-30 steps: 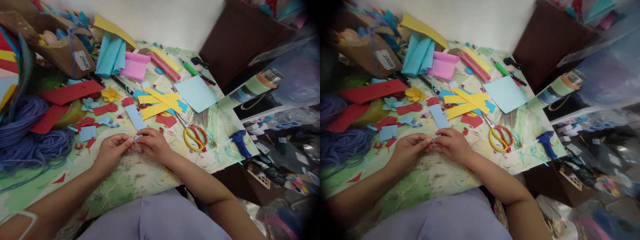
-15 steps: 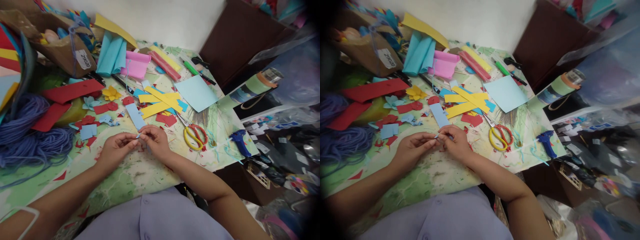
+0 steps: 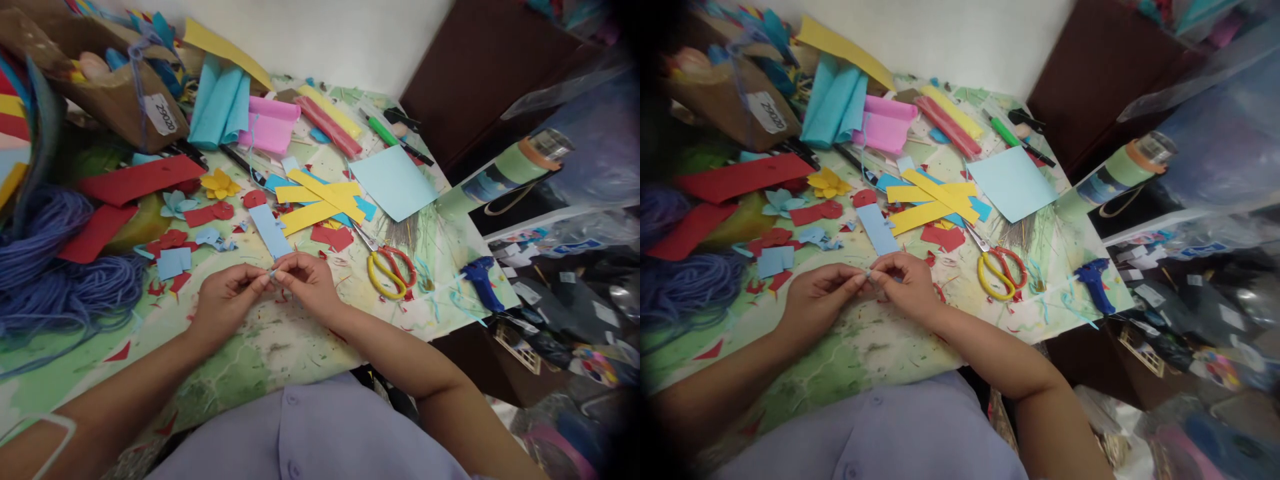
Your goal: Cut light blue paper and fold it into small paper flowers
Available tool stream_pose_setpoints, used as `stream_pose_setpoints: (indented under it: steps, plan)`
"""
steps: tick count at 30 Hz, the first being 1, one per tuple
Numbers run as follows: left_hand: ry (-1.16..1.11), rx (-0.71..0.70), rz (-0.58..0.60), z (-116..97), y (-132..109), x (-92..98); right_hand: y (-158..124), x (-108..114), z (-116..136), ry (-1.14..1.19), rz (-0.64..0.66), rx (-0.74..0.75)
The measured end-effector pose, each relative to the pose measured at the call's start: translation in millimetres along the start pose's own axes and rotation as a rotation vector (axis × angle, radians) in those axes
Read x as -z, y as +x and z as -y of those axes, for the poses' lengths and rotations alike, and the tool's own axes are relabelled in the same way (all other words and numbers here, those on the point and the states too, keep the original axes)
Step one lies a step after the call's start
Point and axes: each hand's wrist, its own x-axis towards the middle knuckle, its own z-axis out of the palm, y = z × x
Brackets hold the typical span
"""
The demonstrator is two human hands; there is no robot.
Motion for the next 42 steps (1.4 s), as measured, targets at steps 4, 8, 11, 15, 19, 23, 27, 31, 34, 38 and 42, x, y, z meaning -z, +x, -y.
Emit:
stream_pose_setpoints:
  steps: [4, 8, 11, 15, 19, 23, 27, 31, 34, 38, 42]
  plan:
    - [-0.052, 0.049, -0.002, -1, 0, -1.7, 0, -2, -6, 0.110, 0.000, -0.135]
    - [0.011, 0.024, 0.007, 0, -1, -0.5, -1, -1, -6, 0.122, 0.042, -0.176]
    - [0.073, 0.000, 0.028, 1, -2, 0.0, -2, -1, -2, 0.124, 0.069, -0.208]
    - [0.083, -0.009, 0.089, -1, -3, 0.9, -3, -1, 4, 0.051, 0.029, -0.192]
    - [0.261, -0.122, 0.038, -3, -2, 7.4, 1, 6, 6, 0.032, -0.041, -0.134]
    - [0.420, -0.232, -0.109, 0, 1, 11.8, 5, 10, 5, 0.070, -0.145, -0.184]
    - [0.510, -0.488, -0.013, 4, 4, 6.7, 4, 3, 4, 0.177, -0.017, -0.281]
    - [0.571, -0.564, 0.089, 4, 5, 2.4, 2, 0, 3, 0.233, 0.004, -0.303]
    - [0.559, -0.526, 0.083, 2, 5, 1.8, 3, 2, 4, 0.246, 0.014, -0.298]
    - [0.492, -0.407, 0.096, 0, 4, 2.2, 3, 5, 6, 0.238, 0.037, -0.305]
    - [0.385, -0.222, 0.101, -1, 4, 3.1, 2, 7, 8, 0.221, 0.062, -0.317]
